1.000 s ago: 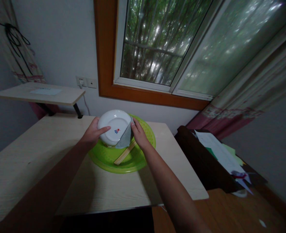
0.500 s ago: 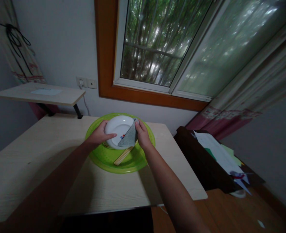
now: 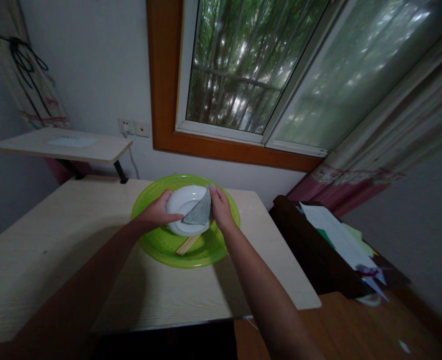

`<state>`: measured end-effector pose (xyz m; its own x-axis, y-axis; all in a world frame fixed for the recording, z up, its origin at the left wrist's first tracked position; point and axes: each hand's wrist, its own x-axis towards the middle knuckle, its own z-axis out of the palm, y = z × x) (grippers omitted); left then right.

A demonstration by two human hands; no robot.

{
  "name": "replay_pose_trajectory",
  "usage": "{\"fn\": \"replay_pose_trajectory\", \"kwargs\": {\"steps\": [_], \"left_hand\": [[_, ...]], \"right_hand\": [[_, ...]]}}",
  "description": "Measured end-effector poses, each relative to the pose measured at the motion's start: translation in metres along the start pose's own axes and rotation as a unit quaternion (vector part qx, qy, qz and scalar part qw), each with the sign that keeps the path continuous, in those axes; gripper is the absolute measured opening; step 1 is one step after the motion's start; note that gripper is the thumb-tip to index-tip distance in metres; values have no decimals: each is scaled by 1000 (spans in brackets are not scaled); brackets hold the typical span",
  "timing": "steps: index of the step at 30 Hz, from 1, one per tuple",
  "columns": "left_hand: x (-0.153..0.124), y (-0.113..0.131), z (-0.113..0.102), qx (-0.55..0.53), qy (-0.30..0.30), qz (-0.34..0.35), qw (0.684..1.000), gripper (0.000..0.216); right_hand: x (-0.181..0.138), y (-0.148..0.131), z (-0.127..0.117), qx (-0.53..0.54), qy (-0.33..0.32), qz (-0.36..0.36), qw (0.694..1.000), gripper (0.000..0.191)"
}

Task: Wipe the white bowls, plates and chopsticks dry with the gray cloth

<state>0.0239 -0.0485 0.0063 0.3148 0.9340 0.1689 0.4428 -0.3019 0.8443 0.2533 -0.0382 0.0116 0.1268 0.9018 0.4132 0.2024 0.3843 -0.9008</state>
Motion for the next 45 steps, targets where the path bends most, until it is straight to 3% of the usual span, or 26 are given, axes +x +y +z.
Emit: {"fn": "replay_pose_trajectory", "kwargs": {"steps": [8, 15, 30, 37, 45], "left_hand": [[0, -3, -2, 1, -8, 7, 1000, 72], [1, -13, -4, -83, 4, 3, 997, 68], [1, -13, -3, -87, -13, 20, 996, 65], [2, -13, -5, -177, 34, -16, 983, 68], [1, -11, -8, -319, 143, -18, 937, 70]], "right_hand": [[0, 0, 1, -70, -11, -23, 997, 37], [-2, -2, -1, -39, -71, -28, 996, 35], [1, -3, 3, -77, 3, -28, 997, 47], [0, -3, 0, -89, 15, -38, 995, 43], [4, 7, -5, -149, 4, -97, 984, 41]]}}
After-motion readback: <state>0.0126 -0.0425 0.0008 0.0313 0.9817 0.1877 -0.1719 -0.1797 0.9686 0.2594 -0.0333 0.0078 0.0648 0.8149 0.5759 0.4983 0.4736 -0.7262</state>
